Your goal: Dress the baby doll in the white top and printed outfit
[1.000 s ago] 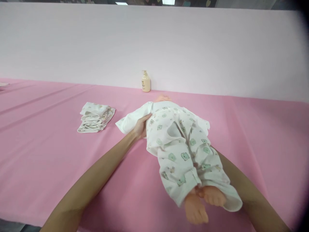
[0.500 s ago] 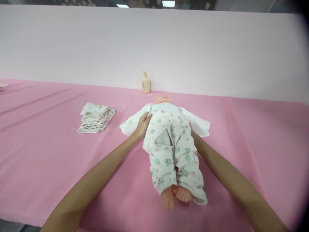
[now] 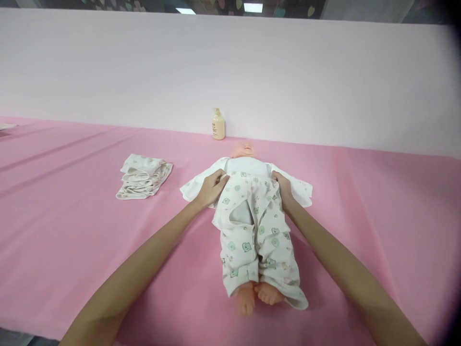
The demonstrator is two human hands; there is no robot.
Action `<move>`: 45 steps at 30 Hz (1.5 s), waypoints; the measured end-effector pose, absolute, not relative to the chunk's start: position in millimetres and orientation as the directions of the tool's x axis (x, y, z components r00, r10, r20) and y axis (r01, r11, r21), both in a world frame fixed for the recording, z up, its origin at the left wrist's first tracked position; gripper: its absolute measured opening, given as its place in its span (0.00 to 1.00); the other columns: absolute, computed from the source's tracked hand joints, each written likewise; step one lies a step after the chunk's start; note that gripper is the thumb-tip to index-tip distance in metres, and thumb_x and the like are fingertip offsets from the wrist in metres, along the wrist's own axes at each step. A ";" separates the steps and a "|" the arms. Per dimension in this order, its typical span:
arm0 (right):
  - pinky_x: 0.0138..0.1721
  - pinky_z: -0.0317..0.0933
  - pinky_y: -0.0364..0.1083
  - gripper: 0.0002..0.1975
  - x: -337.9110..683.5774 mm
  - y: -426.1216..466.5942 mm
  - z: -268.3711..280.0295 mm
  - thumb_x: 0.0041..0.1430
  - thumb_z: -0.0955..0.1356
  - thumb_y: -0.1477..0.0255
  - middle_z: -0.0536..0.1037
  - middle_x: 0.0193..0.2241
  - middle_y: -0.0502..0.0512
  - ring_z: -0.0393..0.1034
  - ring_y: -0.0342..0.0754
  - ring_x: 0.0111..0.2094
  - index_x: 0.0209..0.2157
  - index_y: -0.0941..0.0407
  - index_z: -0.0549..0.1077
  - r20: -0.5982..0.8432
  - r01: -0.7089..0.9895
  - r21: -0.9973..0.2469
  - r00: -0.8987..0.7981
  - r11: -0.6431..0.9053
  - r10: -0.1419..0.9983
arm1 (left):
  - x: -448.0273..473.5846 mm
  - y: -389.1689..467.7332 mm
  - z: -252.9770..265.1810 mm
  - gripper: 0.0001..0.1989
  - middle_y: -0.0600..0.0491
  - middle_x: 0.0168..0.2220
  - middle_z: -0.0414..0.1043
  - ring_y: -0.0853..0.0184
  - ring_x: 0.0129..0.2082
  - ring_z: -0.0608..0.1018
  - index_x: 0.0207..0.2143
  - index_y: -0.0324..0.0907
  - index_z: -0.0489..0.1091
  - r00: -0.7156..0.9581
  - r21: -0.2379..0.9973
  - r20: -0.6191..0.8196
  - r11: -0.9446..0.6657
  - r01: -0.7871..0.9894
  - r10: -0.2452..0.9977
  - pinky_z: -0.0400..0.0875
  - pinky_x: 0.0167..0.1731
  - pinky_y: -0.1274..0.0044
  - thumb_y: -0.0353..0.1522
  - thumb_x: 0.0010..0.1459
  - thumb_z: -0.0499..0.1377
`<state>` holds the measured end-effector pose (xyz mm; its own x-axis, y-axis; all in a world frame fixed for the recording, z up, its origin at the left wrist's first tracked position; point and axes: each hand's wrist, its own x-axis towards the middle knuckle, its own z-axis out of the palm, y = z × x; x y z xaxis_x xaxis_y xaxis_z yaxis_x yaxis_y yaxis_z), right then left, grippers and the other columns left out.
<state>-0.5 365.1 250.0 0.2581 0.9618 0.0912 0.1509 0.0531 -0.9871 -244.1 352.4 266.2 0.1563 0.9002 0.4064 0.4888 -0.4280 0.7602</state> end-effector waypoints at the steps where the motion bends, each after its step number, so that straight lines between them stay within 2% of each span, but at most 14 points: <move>1: 0.21 0.49 0.44 0.17 1.7 367.4 253.9 0.49 0.64 0.61 0.54 0.15 0.45 0.47 0.41 0.19 0.16 0.54 0.55 0.095 0.123 -0.990 0.281 0.062 0.955 | -247.0 353.5 270.2 0.12 0.56 0.27 0.62 0.69 0.27 0.66 0.28 0.42 0.63 0.174 0.698 0.442 -0.459 0.549 0.880 0.62 0.31 0.76 0.40 0.59 0.51; 5: 0.27 0.56 0.43 0.12 23.0 373.6 276.4 0.46 0.68 0.64 0.68 0.18 0.48 0.61 0.43 0.23 0.20 0.58 0.72 0.071 0.135 -0.988 0.018 0.068 0.997 | -256.6 368.7 285.7 0.10 0.47 0.49 0.64 0.59 0.48 0.68 0.30 0.42 0.70 0.251 0.466 0.524 -0.521 0.715 0.814 0.60 0.52 0.66 0.39 0.54 0.56; 8: 0.38 0.61 0.45 0.13 46.6 373.6 289.7 0.44 0.72 0.66 0.77 0.31 0.54 0.69 0.47 0.33 0.32 0.58 0.77 -0.006 0.234 -0.969 -0.323 0.074 0.946 | -258.8 389.0 284.4 0.10 0.47 0.54 0.61 0.56 0.54 0.64 0.28 0.42 0.71 0.258 0.574 0.445 -0.494 0.653 0.857 0.53 0.58 0.64 0.39 0.52 0.58; 10: 0.43 0.62 0.47 0.16 57.4 374.8 291.7 0.44 0.73 0.65 0.78 0.34 0.56 0.71 0.49 0.38 0.35 0.58 0.77 0.003 0.281 -0.952 -0.380 0.119 0.925 | -259.0 400.7 277.1 0.09 0.47 0.53 0.62 0.58 0.55 0.65 0.27 0.41 0.71 0.245 0.707 0.357 -0.432 0.559 0.901 0.53 0.58 0.66 0.38 0.52 0.58; 13: 0.43 0.62 0.48 0.17 57.5 384.7 287.5 0.44 0.74 0.62 0.78 0.35 0.57 0.70 0.49 0.38 0.35 0.58 0.77 0.134 0.279 -0.935 -0.291 0.218 0.947 | -260.7 409.0 265.3 0.08 0.48 0.52 0.64 0.59 0.54 0.66 0.26 0.42 0.71 0.228 0.774 0.303 -0.378 0.508 0.925 0.55 0.57 0.67 0.38 0.52 0.58; 18: 0.38 0.60 0.45 0.16 29.6 417.4 277.9 0.44 0.72 0.62 0.74 0.26 0.52 0.66 0.44 0.30 0.31 0.59 0.76 0.356 0.295 -0.879 -0.112 0.374 0.928 | -260.6 408.6 259.0 0.10 0.47 0.47 0.68 0.59 0.48 0.70 0.24 0.42 0.65 0.173 0.699 0.360 -0.387 0.601 0.917 0.60 0.52 0.67 0.36 0.54 0.55; 23: 0.31 0.58 0.43 0.14 17.4 439.7 262.7 0.44 0.69 0.65 0.70 0.21 0.49 0.63 0.44 0.25 0.31 0.59 0.76 0.349 0.474 -0.835 0.066 0.279 0.935 | -248.9 410.2 256.9 0.11 0.46 0.40 0.71 0.61 0.41 0.72 0.21 0.43 0.57 0.032 0.646 0.449 -0.349 0.679 0.893 0.63 0.45 0.70 0.34 0.54 0.54; 28: 0.35 0.60 0.43 0.14 27.5 442.5 260.6 0.44 0.68 0.67 0.74 0.26 0.51 0.67 0.45 0.30 0.34 0.59 0.76 0.327 0.510 -0.821 0.053 0.257 0.943 | -257.6 408.1 251.3 0.17 0.45 0.38 0.71 0.57 0.40 0.72 0.36 0.40 0.63 -0.145 0.618 0.486 -0.221 0.755 0.862 0.62 0.41 0.69 0.44 0.51 0.58; 31: 0.37 0.61 0.43 0.13 42.4 438.3 270.2 0.46 0.68 0.66 0.77 0.34 0.55 0.69 0.46 0.35 0.34 0.59 0.75 0.258 0.548 -0.819 0.081 0.173 0.963 | -280.4 407.6 253.1 0.20 0.47 0.28 0.70 0.56 0.36 0.72 0.29 0.41 0.66 -0.257 0.707 0.317 -0.047 0.705 0.913 0.61 0.37 0.71 0.49 0.47 0.60; 35: 0.26 0.55 0.44 0.14 67.3 430.1 284.0 0.51 0.66 0.61 0.73 0.22 0.54 0.63 0.44 0.22 0.23 0.59 0.72 0.003 0.788 -0.609 0.116 -0.090 0.993 | -307.7 408.9 271.2 0.17 0.54 0.16 0.61 0.65 0.22 0.67 0.16 0.42 0.63 -0.256 0.879 0.031 0.095 0.467 0.966 0.55 0.24 0.75 0.41 0.42 0.66; 38: 0.21 0.51 0.43 0.15 76.0 426.5 290.4 0.49 0.67 0.62 0.68 0.17 0.52 0.60 0.43 0.19 0.19 0.58 0.69 -0.084 0.849 -0.515 0.088 -0.119 0.993 | -306.1 405.4 295.6 0.13 0.55 0.18 0.62 0.69 0.21 0.65 0.19 0.40 0.65 -0.267 0.960 0.047 0.031 0.279 0.962 0.53 0.22 0.78 0.38 0.44 0.64; 41: 0.24 0.55 0.43 0.07 73.6 424.9 295.6 0.48 0.68 0.68 0.74 0.25 0.54 0.66 0.45 0.25 0.24 0.57 0.73 -0.050 0.850 -0.514 0.104 -0.115 0.993 | -278.8 390.7 318.1 0.11 0.54 0.23 0.66 0.70 0.24 0.67 0.24 0.38 0.68 -0.241 0.961 0.188 -0.127 0.246 0.952 0.58 0.24 0.79 0.37 0.51 0.59; 43: 0.26 0.58 0.43 0.06 70.7 423.6 298.6 0.48 0.68 0.70 0.76 0.30 0.57 0.69 0.48 0.30 0.29 0.57 0.74 -0.049 0.852 -0.507 0.126 -0.133 0.991 | -249.7 372.9 326.8 0.08 0.52 0.29 0.71 0.69 0.27 0.70 0.33 0.38 0.71 -0.124 0.929 0.264 -0.217 0.300 0.957 0.62 0.27 0.79 0.34 0.53 0.58; 45: 0.27 0.59 0.45 0.08 69.8 421.9 300.7 0.49 0.67 0.68 0.76 0.32 0.60 0.70 0.50 0.31 0.30 0.58 0.74 -0.080 0.873 -0.463 0.134 -0.156 0.988 | -218.1 349.0 331.7 0.16 0.52 0.33 0.74 0.69 0.27 0.72 0.47 0.41 0.69 0.115 0.903 0.280 -0.302 0.306 0.953 0.64 0.29 0.78 0.31 0.54 0.58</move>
<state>69.8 421.9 300.7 0.1338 0.9878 -0.0796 0.8727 -0.1555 -0.4628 -218.1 349.0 331.7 0.1148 0.9532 0.2795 0.3060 -0.3017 0.9030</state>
